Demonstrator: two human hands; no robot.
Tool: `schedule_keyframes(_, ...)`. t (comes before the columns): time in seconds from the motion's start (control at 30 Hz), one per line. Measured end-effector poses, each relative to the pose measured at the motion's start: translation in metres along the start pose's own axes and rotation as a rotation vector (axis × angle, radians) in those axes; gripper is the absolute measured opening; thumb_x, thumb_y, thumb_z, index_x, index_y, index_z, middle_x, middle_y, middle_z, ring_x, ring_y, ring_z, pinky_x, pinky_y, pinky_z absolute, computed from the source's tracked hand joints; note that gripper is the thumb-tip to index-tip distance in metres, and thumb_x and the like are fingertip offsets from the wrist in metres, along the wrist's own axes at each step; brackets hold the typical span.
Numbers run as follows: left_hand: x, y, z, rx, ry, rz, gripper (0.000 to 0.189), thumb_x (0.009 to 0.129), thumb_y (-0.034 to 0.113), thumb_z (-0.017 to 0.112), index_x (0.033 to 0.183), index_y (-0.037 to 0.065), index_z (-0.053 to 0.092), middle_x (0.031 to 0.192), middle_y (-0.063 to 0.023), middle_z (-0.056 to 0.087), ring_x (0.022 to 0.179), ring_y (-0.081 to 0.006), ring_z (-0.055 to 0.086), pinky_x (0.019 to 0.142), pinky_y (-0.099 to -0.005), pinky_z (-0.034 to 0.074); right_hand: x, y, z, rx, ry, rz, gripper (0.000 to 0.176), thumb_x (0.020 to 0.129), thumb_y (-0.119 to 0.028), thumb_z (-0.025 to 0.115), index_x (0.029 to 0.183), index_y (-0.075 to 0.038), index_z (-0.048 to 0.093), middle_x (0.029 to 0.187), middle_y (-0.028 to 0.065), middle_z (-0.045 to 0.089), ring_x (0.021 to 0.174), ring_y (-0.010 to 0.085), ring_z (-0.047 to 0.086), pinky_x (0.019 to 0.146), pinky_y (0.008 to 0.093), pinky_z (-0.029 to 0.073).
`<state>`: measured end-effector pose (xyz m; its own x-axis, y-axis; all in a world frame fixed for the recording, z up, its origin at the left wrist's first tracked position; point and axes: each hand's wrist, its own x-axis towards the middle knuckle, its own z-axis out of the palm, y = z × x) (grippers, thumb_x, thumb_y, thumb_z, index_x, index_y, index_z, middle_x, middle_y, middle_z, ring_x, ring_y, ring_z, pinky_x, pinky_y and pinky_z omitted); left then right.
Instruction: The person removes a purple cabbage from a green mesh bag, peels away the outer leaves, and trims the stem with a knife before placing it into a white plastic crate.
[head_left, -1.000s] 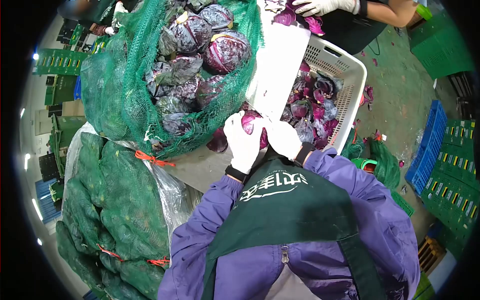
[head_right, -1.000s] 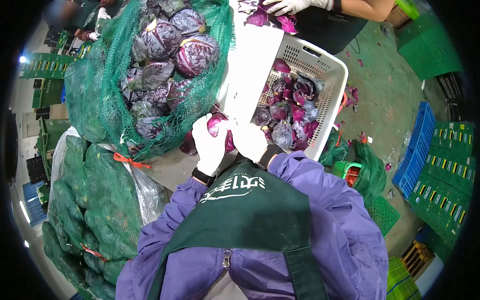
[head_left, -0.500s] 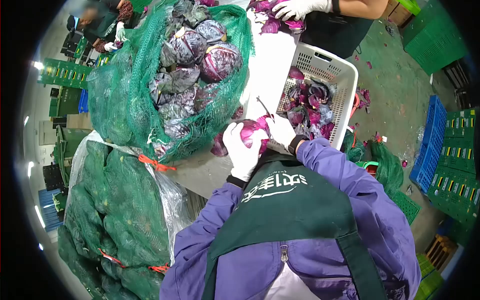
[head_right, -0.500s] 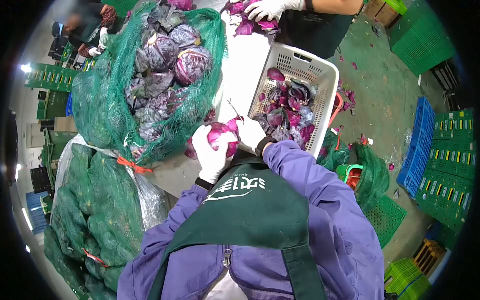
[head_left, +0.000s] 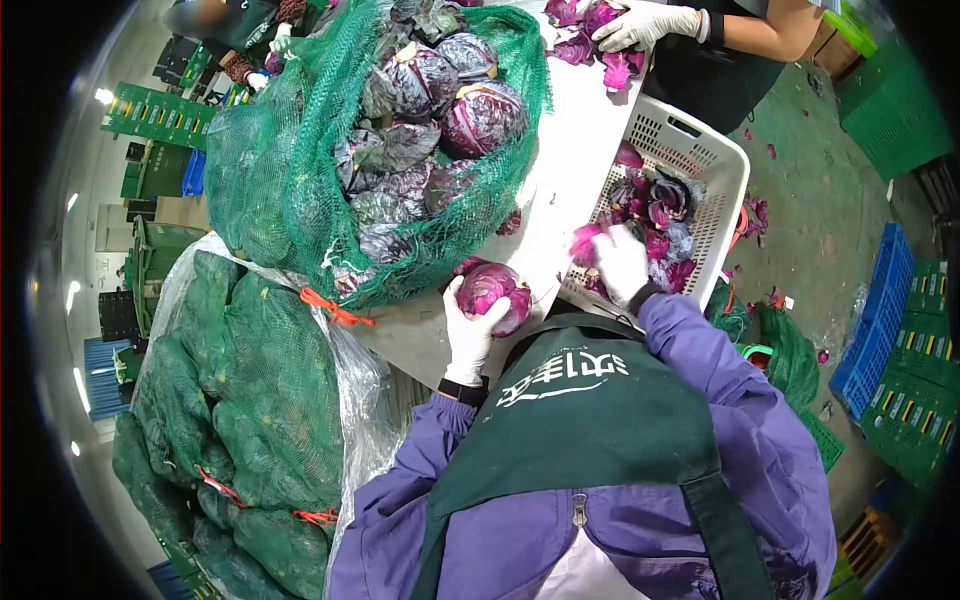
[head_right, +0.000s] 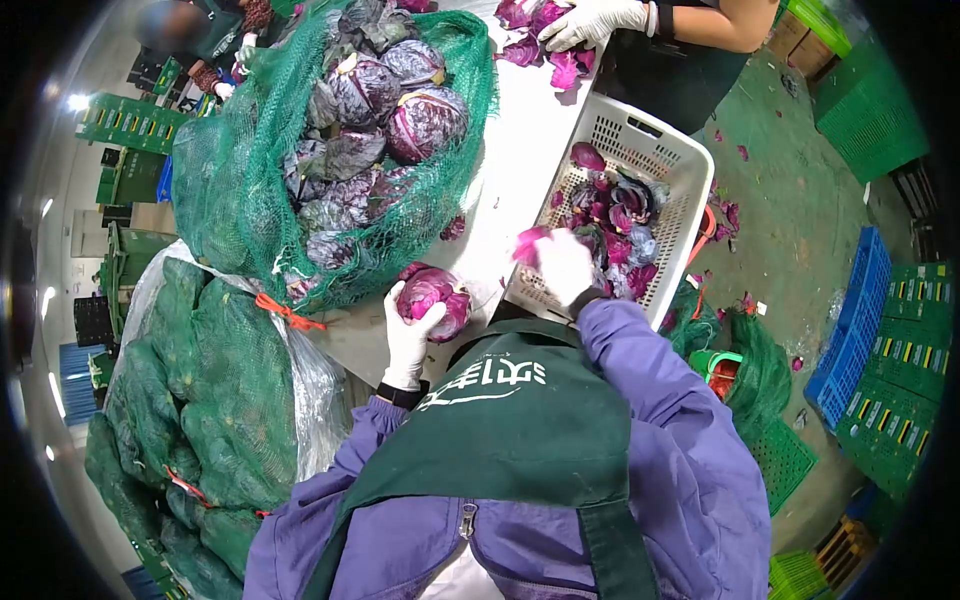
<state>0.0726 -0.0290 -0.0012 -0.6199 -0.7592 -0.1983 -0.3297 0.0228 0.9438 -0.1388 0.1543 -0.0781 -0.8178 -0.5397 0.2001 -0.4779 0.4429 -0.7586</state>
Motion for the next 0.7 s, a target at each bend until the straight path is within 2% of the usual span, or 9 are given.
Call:
schedule_keyframes(0.03,0.0,0.003,-0.001,-0.116,-0.012,-0.064,0.092,0.073,0.019,0.088,0.143,-0.002,0.032,0.134,-0.0179,0.047,0.121,-0.0263,0.052,0.104,-0.0387,0.045,0.006,0.009,-0.011,0.348,0.034,0.6,0.026,0.094,-0.027,0.059,0.098,-0.002,0.06,0.08,0.0187,0.065,0.071,0.0347,0.066,0.07,0.0451,0.053)
schedule_keyframes(0.1,0.003,0.003,0.003,-0.234,-0.035,-0.136,0.091,0.073,0.017,0.087,0.143,-0.002,0.031,0.134,-0.018,0.048,0.12,-0.0258,0.053,0.103,-0.0382,0.046,0.002,0.093,-0.013,0.145,0.004,0.704,0.053,0.09,-0.035,0.066,0.125,0.001,0.049,0.088,0.0216,0.069,0.079,0.0374,0.068,0.072,0.045,0.052)
schedule_keyframes(0.13,0.006,0.0,0.01,-0.285,-0.066,-0.124,0.09,0.074,0.015,0.087,0.143,-0.001,0.032,0.134,-0.0179,0.048,0.119,-0.0253,0.054,0.102,-0.0377,0.047,0.002,0.066,-0.027,0.021,0.07,0.634,0.073,0.089,-0.037,0.066,0.142,0.002,0.034,0.092,0.025,0.069,0.081,0.0378,0.068,0.074,0.0449,0.052)
schedule_keyframes(0.2,0.008,-0.005,0.028,-0.254,-0.107,-0.068,0.088,0.074,0.013,0.086,0.143,-0.001,0.032,0.131,-0.0173,0.05,0.115,-0.0239,0.057,0.1,-0.0355,0.049,0.011,-0.016,-0.056,0.188,-0.073,0.575,0.075,0.089,-0.039,0.067,0.145,0.0,0.035,0.098,0.0252,0.069,0.082,0.0362,0.068,0.076,0.0438,0.053)
schedule_keyframes(0.33,0.016,0.005,0.046,-0.044,-0.203,-0.085,0.09,0.074,0.017,0.087,0.143,-0.001,0.033,0.127,-0.0163,0.053,0.102,-0.0191,0.06,0.089,-0.0314,0.051,0.004,-0.078,-0.045,0.262,-0.481,0.147,0.055,0.089,-0.034,0.069,0.133,-0.004,0.054,0.095,0.0165,0.069,0.071,0.0217,0.061,0.072,0.034,0.052)
schedule_keyframes(0.43,0.021,0.006,0.047,-0.037,-0.212,0.008,0.086,0.077,0.015,0.084,0.144,0.0,0.033,0.126,-0.0169,0.054,0.094,-0.0177,0.064,0.079,-0.0293,0.055,0.001,-0.067,-0.016,0.656,-0.448,0.305,0.049,0.09,-0.027,0.07,0.13,-0.003,0.056,0.089,0.012,0.068,0.068,0.0169,0.057,0.071,0.0319,0.051)
schedule_keyframes(0.53,0.015,0.017,0.045,-0.145,-0.263,-0.079,0.086,0.077,0.016,0.085,0.144,0.0,0.033,0.129,-0.0168,0.053,0.103,-0.0202,0.061,0.087,-0.0314,0.053,0.008,-0.062,-0.024,0.569,-0.579,0.343,0.043,0.089,-0.023,0.071,0.124,-0.001,0.058,0.088,0.0083,0.068,0.068,0.0145,0.055,0.069,0.0331,0.051)
schedule_keyframes(0.6,0.014,0.014,0.045,0.065,-0.24,0.103,0.087,0.076,0.017,0.085,0.144,-0.001,0.033,0.132,-0.0174,0.049,0.115,-0.0235,0.056,0.096,-0.0352,0.049,0.007,-0.062,-0.027,0.585,-0.57,0.304,0.036,0.089,-0.021,0.067,0.117,0.0,0.061,0.083,0.0131,0.068,0.067,0.0207,0.061,0.066,0.0367,0.052)
schedule_keyframes(0.7,0.018,-0.003,0.042,0.187,-0.27,0.207,0.089,0.075,0.018,0.086,0.144,-0.001,0.033,0.134,-0.018,0.047,0.123,-0.0259,0.05,0.103,-0.0383,0.045,0.008,-0.051,-0.03,0.108,-0.389,0.113,0.023,0.086,-0.02,0.059,0.098,-0.001,0.064,0.078,0.0276,0.062,0.073,0.0409,0.065,0.066,0.045,0.052)
